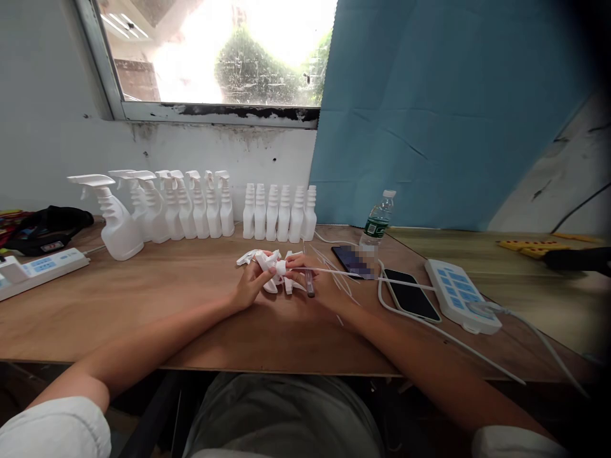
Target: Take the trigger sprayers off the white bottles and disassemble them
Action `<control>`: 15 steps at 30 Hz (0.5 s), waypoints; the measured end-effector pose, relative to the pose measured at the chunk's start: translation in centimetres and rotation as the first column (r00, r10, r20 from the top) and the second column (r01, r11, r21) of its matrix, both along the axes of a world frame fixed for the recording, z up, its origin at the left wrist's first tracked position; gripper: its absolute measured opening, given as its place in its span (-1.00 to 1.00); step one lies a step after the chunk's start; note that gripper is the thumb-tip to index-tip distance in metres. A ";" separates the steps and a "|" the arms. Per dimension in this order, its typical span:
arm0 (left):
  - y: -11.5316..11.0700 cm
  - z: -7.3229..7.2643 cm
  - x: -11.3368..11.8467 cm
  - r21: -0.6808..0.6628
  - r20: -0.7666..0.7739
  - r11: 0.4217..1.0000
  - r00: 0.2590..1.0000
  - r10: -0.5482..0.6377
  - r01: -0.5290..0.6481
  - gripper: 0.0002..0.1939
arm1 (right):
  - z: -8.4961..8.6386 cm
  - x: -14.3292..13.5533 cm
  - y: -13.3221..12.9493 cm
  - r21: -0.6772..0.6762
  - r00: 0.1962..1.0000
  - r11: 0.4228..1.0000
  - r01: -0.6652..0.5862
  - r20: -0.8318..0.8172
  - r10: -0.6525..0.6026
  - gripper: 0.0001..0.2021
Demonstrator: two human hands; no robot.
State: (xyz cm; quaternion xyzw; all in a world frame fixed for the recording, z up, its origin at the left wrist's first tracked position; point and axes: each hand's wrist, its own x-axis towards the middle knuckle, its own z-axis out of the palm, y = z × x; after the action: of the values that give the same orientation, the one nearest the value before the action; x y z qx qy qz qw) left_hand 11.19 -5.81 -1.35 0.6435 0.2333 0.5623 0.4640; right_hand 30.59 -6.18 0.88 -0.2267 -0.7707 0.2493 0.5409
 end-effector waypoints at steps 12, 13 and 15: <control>2.6 2.8 -1.7 -0.245 0.016 0.941 0.970 0.245 -0.233 -0.67 | -0.5 0.9 0.0 0.665 0.894 0.746 -0.026 0.349 -0.280 -0.85; 3.6 3.4 -3.1 -0.273 0.083 0.902 0.926 0.369 -0.335 -0.67 | -0.4 1.7 0.4 0.681 0.887 0.732 -0.004 0.340 -0.312 -0.85; 5.4 4.6 -5.5 -0.300 0.223 0.870 0.857 0.464 -0.392 -0.65 | 0.3 4.1 1.7 0.606 0.863 0.777 0.171 0.289 -0.414 -0.82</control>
State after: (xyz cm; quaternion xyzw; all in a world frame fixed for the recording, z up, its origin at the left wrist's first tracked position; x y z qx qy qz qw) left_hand 5.65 -0.42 3.21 0.4241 0.3687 0.7063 0.4305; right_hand 34.64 -4.52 1.18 -0.2241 -0.8581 -0.1300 0.4434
